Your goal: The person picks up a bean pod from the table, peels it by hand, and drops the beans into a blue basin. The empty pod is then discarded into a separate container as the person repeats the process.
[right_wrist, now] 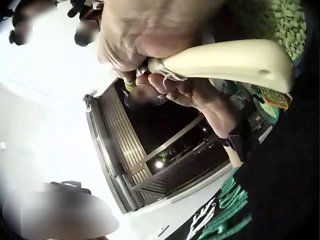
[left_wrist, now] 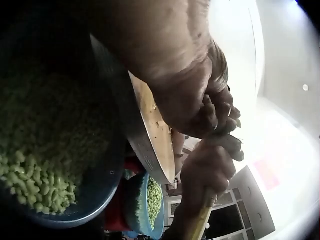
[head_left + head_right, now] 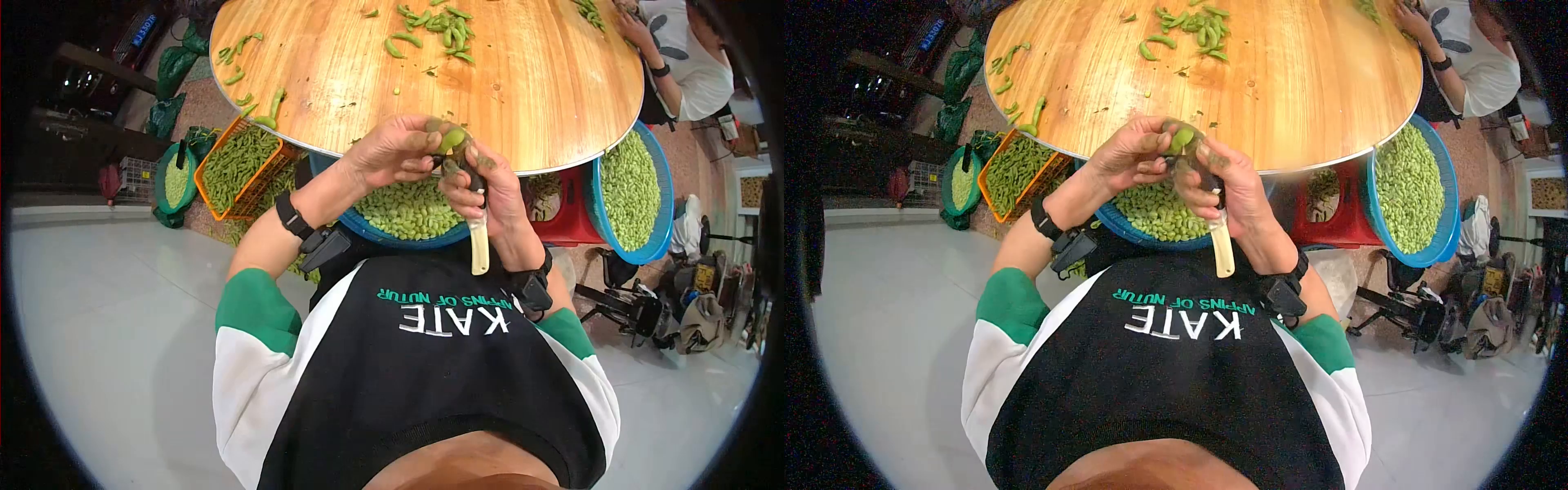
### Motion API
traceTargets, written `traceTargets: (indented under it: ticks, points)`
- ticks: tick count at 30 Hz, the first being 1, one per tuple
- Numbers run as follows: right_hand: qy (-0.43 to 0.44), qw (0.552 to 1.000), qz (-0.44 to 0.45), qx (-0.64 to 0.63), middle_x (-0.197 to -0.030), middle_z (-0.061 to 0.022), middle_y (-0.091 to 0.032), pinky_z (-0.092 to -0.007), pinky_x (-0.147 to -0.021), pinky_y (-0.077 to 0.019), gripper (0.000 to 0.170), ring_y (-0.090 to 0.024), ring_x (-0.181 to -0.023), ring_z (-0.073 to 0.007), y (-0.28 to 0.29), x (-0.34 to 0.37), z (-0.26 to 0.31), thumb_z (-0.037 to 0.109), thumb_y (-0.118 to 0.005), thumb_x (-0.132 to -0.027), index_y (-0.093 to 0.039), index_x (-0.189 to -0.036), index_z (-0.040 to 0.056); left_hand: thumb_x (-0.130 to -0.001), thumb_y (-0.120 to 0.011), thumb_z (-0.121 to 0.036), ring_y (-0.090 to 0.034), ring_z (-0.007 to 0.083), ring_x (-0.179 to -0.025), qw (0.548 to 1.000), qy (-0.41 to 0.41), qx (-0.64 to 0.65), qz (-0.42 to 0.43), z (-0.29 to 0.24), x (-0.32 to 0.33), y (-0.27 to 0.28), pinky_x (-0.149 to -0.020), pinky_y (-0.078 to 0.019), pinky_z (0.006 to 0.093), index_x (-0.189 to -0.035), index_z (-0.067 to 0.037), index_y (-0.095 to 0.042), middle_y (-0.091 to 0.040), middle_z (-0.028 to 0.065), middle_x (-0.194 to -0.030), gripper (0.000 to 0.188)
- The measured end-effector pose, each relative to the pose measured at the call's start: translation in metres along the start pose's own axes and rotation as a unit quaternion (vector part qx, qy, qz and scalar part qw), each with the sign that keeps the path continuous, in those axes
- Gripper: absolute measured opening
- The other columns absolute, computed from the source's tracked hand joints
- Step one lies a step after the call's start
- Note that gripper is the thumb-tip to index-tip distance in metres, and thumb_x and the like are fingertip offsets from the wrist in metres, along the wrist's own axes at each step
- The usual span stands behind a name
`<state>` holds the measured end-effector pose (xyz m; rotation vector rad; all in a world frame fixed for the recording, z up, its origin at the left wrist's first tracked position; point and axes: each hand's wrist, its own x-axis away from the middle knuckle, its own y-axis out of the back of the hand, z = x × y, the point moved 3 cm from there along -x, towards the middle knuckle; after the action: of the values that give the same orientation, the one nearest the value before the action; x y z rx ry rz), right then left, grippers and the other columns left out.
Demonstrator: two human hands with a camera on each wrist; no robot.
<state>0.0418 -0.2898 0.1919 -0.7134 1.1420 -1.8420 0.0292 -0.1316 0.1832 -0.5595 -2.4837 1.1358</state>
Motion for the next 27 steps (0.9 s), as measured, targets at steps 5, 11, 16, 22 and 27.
traceTargets:
  ticks: [5,11,16,22,27]
  points:
    - [0.026,0.998,-0.06,-0.022,-0.08,-0.0054,-0.05,-0.0169,-0.038,-0.032,0.025,-0.04,-0.051,-0.0066,0.013,-0.005,0.0,0.023,-0.05,-0.096,-0.05,-0.113,0.0047,-0.084,-0.063,-0.009,-0.058,0.015,-0.066,0.863,-0.269,-0.412,-0.11,-0.013,0.0,-0.011,-0.056,-0.0465,0.0291,-0.088,-0.001,-0.057,-0.061,0.0027,-0.08,0.011]
    - [0.011,0.994,-0.066,-0.09,-0.08,-0.0055,-0.05,-0.0166,-0.038,-0.0322,0.021,-0.04,-0.052,-0.0066,0.021,-0.006,-0.009,0.022,-0.051,-0.095,-0.05,-0.11,0.0073,-0.075,-0.061,-0.001,-0.058,0.0286,-0.066,0.458,-0.409,-0.778,-0.132,-0.012,0.013,-0.032,-0.057,-0.0473,0.0362,-0.084,0.001,-0.056,-0.055,0.0121,-0.072,0.011]
    - [0.049,0.994,-0.059,-0.072,-0.083,-0.0072,-0.052,-0.0167,-0.04,-0.033,0.025,-0.04,-0.053,-0.0067,0.005,-0.006,-0.008,0.021,-0.049,-0.096,-0.049,-0.117,0.0078,-0.081,-0.063,-0.002,-0.055,0.0206,-0.06,0.64,-0.407,-0.625,-0.184,-0.006,0.008,-0.028,-0.056,-0.044,0.0297,-0.09,0.003,-0.061,-0.06,0.0125,-0.074,0.011]
    - [0.105,0.987,-0.099,0.064,-0.084,-0.0068,-0.055,-0.0182,-0.041,-0.0344,0.027,-0.042,-0.053,-0.0069,0.002,-0.003,-0.002,0.019,-0.047,-0.097,-0.05,-0.118,0.0034,-0.092,-0.053,-0.013,-0.055,0.0093,-0.06,0.854,-0.258,-0.394,-0.219,-0.011,0.004,-0.029,-0.053,-0.0432,0.0246,-0.086,0.003,-0.06,-0.061,0.0047,-0.071,0.018]
    - [0.105,0.962,-0.152,0.201,-0.085,-0.0087,-0.057,-0.0184,-0.04,-0.0353,0.02,-0.044,-0.053,-0.0065,0.016,0.001,-0.002,0.016,-0.048,-0.096,-0.052,-0.107,0.0006,-0.096,-0.05,-0.014,-0.048,0.0024,-0.06,0.966,-0.103,-0.186,-0.148,0.0,0.004,-0.007,-0.052,-0.0376,0.0173,-0.098,0.001,-0.061,-0.059,0.0008,-0.072,0.019]
